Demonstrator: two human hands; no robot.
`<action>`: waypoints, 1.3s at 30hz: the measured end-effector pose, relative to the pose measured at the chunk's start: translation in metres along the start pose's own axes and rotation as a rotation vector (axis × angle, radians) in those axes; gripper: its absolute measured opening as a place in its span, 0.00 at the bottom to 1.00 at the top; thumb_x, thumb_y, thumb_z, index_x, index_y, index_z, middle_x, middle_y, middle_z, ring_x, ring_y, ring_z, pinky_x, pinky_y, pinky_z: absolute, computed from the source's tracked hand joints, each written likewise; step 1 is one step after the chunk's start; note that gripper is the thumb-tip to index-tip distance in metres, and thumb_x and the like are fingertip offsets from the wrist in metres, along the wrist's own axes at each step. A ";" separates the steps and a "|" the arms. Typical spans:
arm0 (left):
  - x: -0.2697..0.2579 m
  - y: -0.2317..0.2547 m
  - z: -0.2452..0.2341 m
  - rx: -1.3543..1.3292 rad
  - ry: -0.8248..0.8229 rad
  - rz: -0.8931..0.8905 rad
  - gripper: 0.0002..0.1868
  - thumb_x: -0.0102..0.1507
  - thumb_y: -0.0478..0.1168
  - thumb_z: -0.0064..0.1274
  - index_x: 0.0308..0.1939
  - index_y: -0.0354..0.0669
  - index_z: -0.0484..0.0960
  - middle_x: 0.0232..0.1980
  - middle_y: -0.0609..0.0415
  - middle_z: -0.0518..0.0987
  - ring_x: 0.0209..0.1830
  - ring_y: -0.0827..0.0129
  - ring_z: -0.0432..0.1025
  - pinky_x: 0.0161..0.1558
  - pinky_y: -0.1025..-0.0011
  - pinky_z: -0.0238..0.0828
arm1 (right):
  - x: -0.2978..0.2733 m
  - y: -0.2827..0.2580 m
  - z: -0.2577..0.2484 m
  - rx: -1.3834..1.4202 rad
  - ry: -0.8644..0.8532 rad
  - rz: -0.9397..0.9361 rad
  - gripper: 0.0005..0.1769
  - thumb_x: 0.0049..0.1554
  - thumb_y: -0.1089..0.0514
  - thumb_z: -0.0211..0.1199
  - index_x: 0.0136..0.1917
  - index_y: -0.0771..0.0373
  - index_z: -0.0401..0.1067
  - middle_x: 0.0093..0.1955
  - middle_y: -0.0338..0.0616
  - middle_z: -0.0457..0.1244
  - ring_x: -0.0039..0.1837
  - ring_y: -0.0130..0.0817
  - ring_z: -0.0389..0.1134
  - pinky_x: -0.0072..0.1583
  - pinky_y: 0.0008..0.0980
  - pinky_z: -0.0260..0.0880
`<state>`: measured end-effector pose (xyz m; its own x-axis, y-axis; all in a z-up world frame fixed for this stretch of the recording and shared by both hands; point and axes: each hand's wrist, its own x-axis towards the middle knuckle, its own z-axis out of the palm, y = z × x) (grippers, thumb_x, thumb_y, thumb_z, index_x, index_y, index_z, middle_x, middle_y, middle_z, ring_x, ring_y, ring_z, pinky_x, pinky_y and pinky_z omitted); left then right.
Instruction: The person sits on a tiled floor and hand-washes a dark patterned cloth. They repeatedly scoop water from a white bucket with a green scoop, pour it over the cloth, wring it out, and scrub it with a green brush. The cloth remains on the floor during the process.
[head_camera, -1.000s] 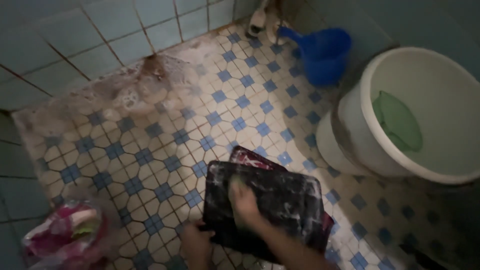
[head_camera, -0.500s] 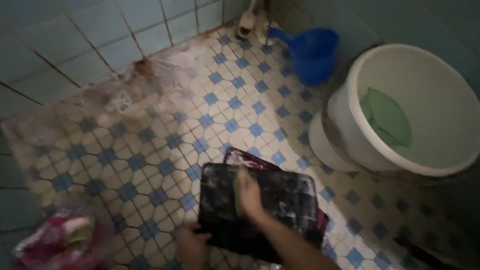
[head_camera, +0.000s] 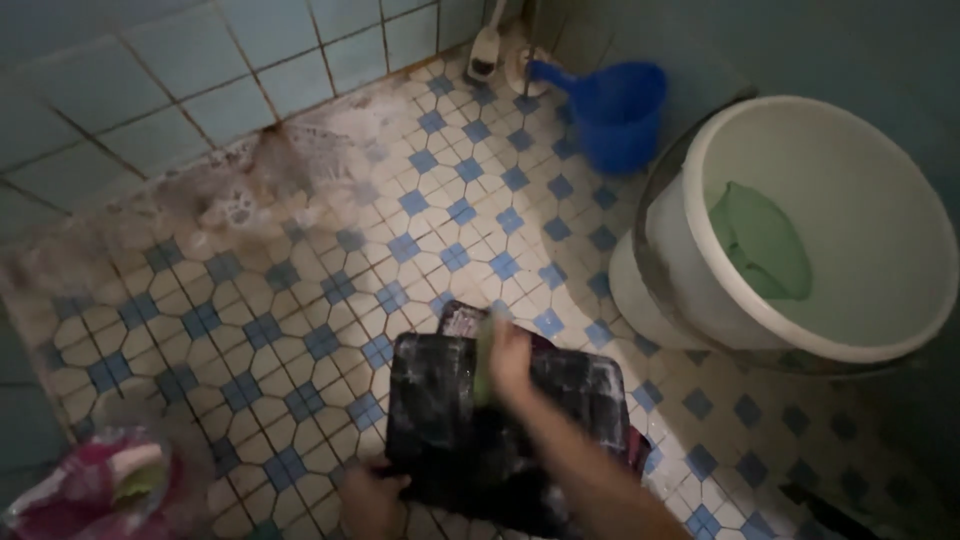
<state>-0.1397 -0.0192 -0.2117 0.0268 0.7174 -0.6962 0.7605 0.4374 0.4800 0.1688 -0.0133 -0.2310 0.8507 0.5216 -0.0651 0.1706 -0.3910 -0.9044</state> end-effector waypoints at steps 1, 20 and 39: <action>-0.010 0.009 -0.005 -0.001 0.002 -0.003 0.21 0.47 0.33 0.72 0.42 0.30 0.84 0.40 0.38 0.87 0.44 0.53 0.83 0.51 0.59 0.77 | 0.009 -0.009 0.005 0.000 -0.003 0.000 0.34 0.68 0.41 0.50 0.35 0.74 0.69 0.27 0.48 0.59 0.32 0.35 0.55 0.36 0.43 0.58; -0.024 0.035 -0.017 0.065 -0.001 -0.158 0.19 0.51 0.33 0.71 0.46 0.36 0.85 0.44 0.41 0.87 0.48 0.54 0.82 0.54 0.60 0.77 | -0.065 0.002 0.054 0.263 -0.259 0.082 0.29 0.68 0.41 0.51 0.54 0.72 0.70 0.49 0.49 0.64 0.50 0.37 0.62 0.51 0.45 0.66; -0.033 0.015 -0.012 -0.118 0.128 0.104 0.22 0.43 0.29 0.73 0.41 0.35 0.85 0.41 0.42 0.85 0.42 0.55 0.80 0.45 0.60 0.77 | -0.141 -0.011 -0.042 0.188 -1.022 0.505 0.19 0.65 0.46 0.54 0.46 0.63 0.75 0.36 0.34 0.62 0.40 0.26 0.61 0.43 0.31 0.63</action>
<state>-0.1367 -0.0297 -0.1752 0.0126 0.8215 -0.5701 0.6762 0.4130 0.6101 0.0674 -0.1145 -0.1939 -0.0132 0.7415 -0.6708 -0.2243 -0.6559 -0.7207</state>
